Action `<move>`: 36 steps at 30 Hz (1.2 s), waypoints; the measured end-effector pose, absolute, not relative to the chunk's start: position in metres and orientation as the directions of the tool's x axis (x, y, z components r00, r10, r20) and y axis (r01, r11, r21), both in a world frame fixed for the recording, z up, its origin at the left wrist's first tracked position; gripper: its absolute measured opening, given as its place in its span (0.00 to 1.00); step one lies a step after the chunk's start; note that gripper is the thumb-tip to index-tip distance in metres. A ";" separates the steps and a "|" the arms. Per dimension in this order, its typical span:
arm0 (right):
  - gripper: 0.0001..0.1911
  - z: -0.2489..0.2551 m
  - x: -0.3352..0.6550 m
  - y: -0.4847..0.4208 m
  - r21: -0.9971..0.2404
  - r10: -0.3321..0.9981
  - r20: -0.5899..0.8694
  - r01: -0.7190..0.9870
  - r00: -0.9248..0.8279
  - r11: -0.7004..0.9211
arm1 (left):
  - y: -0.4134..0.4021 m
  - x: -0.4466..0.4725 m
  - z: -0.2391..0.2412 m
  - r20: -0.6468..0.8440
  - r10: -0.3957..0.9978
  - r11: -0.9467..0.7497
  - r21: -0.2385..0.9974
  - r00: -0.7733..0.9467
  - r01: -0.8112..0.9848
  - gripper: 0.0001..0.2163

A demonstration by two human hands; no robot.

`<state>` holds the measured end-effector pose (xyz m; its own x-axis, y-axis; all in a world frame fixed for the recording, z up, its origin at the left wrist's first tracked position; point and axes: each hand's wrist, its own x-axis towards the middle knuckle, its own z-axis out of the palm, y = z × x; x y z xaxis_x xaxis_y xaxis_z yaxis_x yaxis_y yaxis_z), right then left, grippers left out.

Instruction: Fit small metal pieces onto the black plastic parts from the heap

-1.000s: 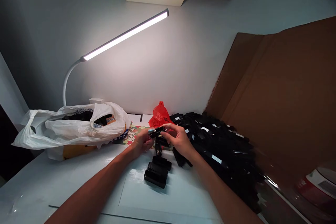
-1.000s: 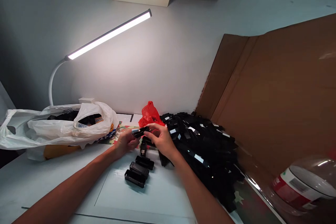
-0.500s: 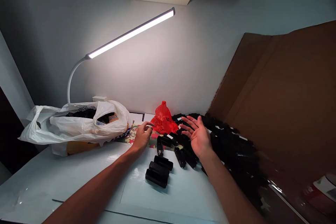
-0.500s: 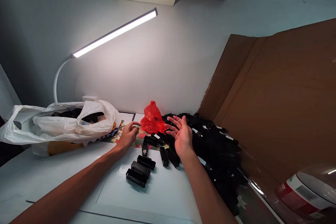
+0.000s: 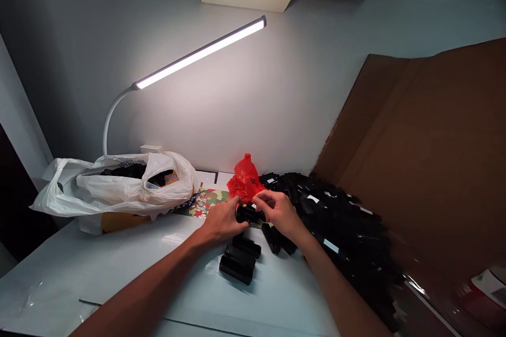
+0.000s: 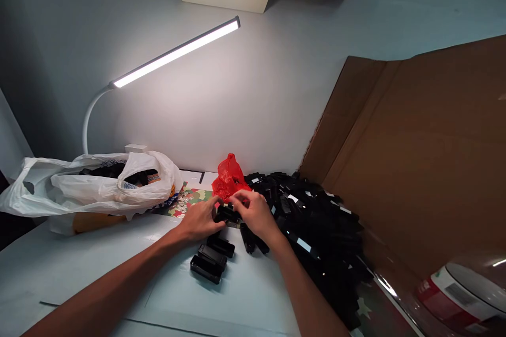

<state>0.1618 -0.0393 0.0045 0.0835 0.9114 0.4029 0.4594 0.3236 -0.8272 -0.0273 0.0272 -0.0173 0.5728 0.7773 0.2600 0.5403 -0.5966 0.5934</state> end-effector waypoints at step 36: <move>0.17 0.012 0.200 0.035 -0.518 0.958 0.260 0.855 0.120 0.033 | 0.045 -0.024 -0.036 0.365 0.810 -0.552 0.740 0.458 0.385 0.09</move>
